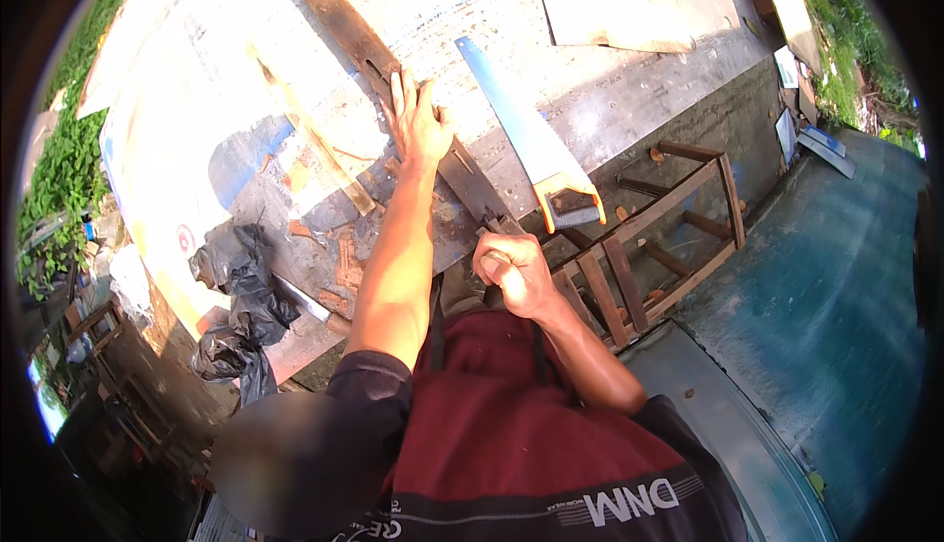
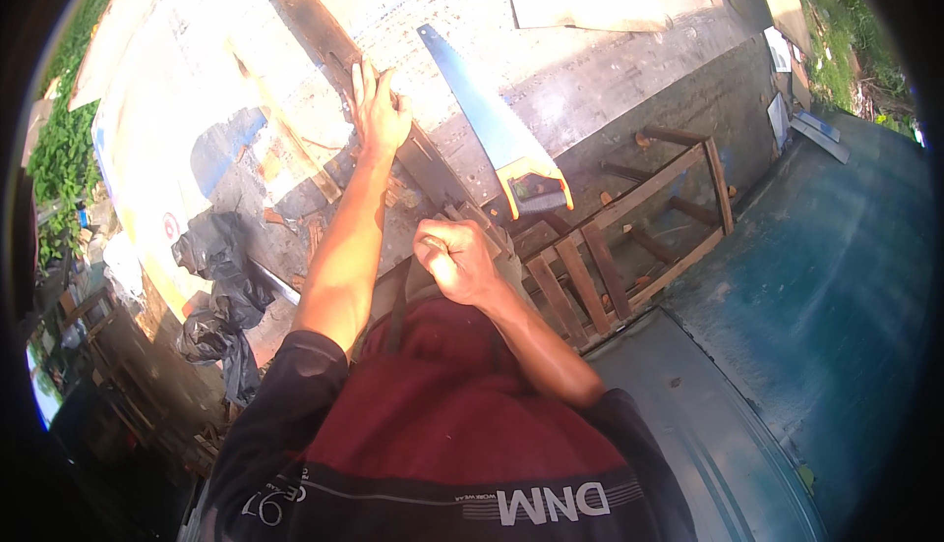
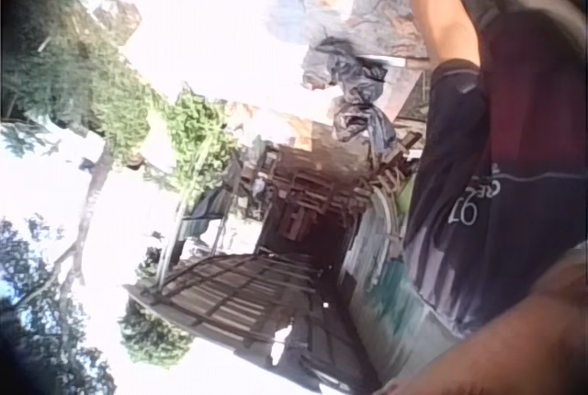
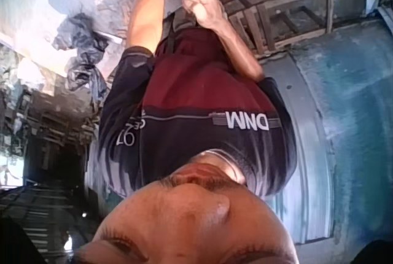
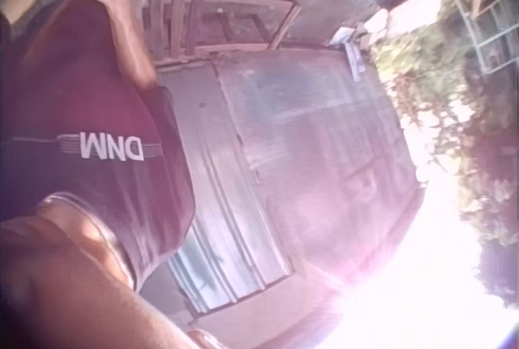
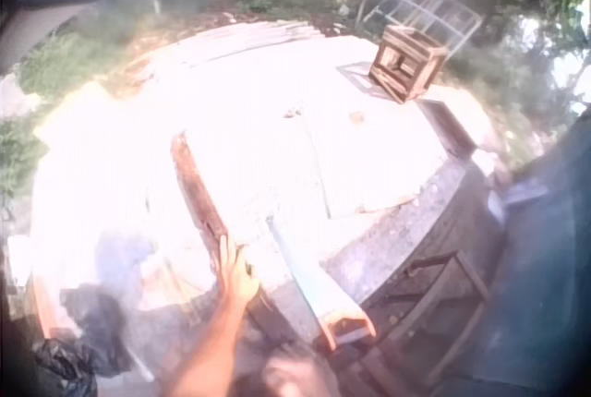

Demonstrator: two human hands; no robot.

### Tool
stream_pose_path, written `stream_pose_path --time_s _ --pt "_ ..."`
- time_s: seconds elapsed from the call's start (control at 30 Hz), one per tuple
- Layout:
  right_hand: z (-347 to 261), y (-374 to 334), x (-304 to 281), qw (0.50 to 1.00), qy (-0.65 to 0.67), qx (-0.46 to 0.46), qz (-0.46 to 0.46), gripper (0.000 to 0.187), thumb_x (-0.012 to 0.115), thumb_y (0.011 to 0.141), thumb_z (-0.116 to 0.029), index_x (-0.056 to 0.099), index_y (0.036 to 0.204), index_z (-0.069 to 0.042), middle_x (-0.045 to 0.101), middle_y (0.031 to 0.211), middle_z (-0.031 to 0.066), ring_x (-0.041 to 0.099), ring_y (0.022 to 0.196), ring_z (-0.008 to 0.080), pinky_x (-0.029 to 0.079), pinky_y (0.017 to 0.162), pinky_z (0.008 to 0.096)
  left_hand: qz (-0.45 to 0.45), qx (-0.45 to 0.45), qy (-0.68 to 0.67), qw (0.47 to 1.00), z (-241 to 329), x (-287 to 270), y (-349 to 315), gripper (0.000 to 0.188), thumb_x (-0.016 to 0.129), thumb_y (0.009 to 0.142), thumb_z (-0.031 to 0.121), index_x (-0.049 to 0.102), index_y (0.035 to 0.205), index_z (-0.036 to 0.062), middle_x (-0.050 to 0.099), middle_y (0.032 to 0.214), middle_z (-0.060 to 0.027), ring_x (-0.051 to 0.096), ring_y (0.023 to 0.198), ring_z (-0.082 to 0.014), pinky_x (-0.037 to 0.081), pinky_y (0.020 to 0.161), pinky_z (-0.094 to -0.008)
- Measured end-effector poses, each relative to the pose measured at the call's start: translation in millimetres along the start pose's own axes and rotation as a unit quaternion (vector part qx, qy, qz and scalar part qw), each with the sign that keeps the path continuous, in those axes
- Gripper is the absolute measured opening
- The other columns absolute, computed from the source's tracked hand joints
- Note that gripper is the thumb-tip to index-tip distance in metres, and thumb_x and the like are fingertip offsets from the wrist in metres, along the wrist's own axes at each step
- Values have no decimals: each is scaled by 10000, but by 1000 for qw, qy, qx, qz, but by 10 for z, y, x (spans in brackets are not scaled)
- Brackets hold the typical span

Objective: The person uses a hammer to remove nails from a wooden pallet and then splits the planks into smaller pieces. The person repeatedly hammers and separates the wood, producing small offcuts on the work surface.

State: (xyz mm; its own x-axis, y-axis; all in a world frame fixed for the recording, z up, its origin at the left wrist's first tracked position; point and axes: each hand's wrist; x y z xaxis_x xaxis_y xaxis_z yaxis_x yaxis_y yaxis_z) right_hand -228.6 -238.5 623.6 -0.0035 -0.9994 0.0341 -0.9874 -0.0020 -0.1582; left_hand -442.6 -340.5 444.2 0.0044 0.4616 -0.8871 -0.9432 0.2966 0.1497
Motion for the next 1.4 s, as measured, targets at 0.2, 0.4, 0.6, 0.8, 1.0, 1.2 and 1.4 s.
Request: stream_pose_path --time_s 0.2,0.4,0.6,0.8,1.0,1.2,1.4 --pt "-82 19 183 999 7 13 36 219 572 906 -141 549 741 3 465 604 59 424 564 126 384 540 323 3 35 -1 999 -51 42 54 488 675 847 205 625 1325 118 256 1655 -195 184 1544 -394 244 1211 -598" --pt "-185 23 266 995 4 21 94 324 649 858 -178 495 629 -7 411 523 125 375 458 230 349 490 408 1 51 -9 999 -105 66 104 453 662 867 233 643 1305 120 200 1682 -162 164 1553 -372 275 1202 -569" --pt "-165 -52 151 997 17 28 70 291 651 844 -196 537 663 1 468 552 171 411 478 301 375 509 419 -19 46 -11 999 -12 39 50 437 681 853 200 655 1282 118 212 1678 -164 164 1553 -376 270 1217 -547" --pt "-245 -915 -58 974 -8 -222 -34 291 691 693 -92 437 554 -74 411 537 88 453 497 271 328 510 373 -26 49 -17 998 -16 117 41 403 657 862 185 659 1260 116 232 1665 -193 178 1547 -385 265 1241 -489" --pt "-38 -2075 -358 951 176 -175 187 305 588 811 -184 471 564 -49 504 509 64 450 429 202 377 503 352 -34 52 46 997 -179 89 119 486 581 939 243 559 1409 123 171 1678 -211 121 1558 -388 223 1245 -475" --pt "-40 -2321 -630 926 190 -227 234 303 577 800 -191 447 568 -46 486 505 47 443 443 184 355 489 339 3 51 -192 980 742 -326 -850 484 538 1004 247 518 1422 4 407 1552 -252 324 1487 -379 259 1223 -452" --pt "-351 -2355 -637 900 226 -273 255 344 565 815 -223 414 552 -59 454 485 55 399 444 181 333 501 345 -458 -154 -579 658 1463 -887 -2497 651 331 1095 527 465 1480 20 578 1413 -146 585 1265 -240 494 1029 -398"
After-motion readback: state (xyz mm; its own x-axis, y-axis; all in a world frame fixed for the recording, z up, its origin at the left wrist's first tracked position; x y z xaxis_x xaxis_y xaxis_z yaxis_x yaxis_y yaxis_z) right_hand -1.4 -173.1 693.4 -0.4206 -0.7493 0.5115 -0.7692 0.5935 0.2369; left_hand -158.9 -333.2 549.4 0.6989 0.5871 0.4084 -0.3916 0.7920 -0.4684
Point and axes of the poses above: each hand's wrist, its own y-axis towards the middle knuckle, its own x-axis out of the palm, z = x × y
